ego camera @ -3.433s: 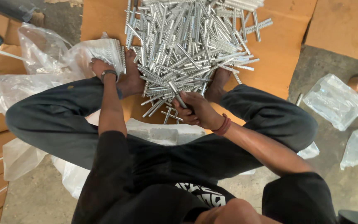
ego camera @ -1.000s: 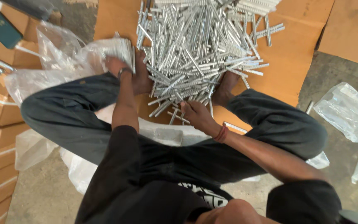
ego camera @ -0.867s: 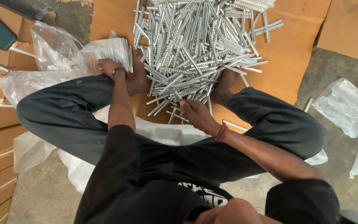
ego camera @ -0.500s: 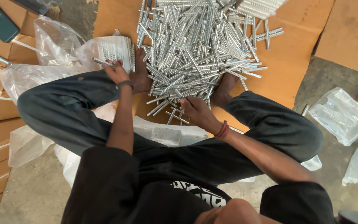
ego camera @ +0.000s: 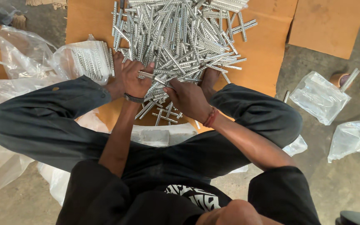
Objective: The person sits cross-legged on the floor and sorts a large pile of small silver metal fasteners by hand. They repeatedly pick up individual pieces from the pile, briefly inspect them, and place them into a clear plastic bag to the left.
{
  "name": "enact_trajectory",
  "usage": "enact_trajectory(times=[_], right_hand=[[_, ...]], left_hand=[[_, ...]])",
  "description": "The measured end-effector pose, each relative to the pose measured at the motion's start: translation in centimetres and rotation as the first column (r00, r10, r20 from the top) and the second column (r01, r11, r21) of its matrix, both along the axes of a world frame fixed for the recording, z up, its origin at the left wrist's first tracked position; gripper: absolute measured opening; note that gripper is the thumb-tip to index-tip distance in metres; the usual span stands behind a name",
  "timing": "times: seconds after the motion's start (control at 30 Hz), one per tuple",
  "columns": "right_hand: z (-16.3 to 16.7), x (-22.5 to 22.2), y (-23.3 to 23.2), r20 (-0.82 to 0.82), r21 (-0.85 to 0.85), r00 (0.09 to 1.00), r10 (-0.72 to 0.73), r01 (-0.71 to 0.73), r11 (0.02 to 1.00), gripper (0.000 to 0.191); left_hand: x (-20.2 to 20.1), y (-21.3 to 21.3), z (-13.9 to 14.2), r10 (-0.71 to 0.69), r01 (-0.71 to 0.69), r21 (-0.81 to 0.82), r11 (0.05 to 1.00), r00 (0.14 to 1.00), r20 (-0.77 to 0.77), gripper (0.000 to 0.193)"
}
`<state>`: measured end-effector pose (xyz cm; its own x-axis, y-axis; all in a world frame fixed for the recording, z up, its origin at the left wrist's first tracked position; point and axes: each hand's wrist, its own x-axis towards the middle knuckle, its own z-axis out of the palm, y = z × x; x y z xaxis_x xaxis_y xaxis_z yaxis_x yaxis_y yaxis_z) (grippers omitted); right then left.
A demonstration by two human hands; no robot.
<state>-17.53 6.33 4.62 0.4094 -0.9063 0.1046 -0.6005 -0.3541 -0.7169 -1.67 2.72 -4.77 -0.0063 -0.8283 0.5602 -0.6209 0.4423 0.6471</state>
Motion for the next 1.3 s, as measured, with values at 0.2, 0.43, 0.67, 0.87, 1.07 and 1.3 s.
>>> enact_trajectory(times=[0.2,0.43,0.67,0.87,1.07,1.3], right_hand=[[-0.6,-0.2,-0.1,-0.371,0.007,0.929,-0.005,0.008,1.0,0.021],[-5.4,-1.8,-0.1,-0.272,0.173,0.95,0.156,-0.112,0.979,0.024],[-6.8,-1.7,0.6,0.142,0.923,0.971,-0.193,-0.06,0.38,0.029],[-3.3,-1.9,1.0,-0.583,0.25,0.767,0.269,-0.146,0.957,0.02],[-2.0,-0.8,0.6,-0.555,0.324,0.79,0.261,-0.084,0.942,0.024],[-1.6,-0.7,0.3,-0.537,0.351,0.807,0.246,-0.051,0.935,0.027]], left_hand=[[0.5,0.1,-0.6,-0.063,0.068,-0.024,0.997,0.982,0.18,0.023],[-0.1,0.8,-0.9,-0.286,0.307,-0.054,0.95,0.928,0.237,0.006],[1.1,0.5,-3.7,-0.251,0.27,-0.036,0.962,0.93,0.268,0.03],[2.0,0.7,-8.5,-0.358,0.201,0.408,0.89,0.865,0.353,0.012],[2.2,1.7,-12.3,-0.605,0.266,0.698,0.665,0.74,0.294,0.029],[8.2,-5.2,-12.3,0.695,-0.635,0.281,0.719,0.659,-0.289,0.017]])
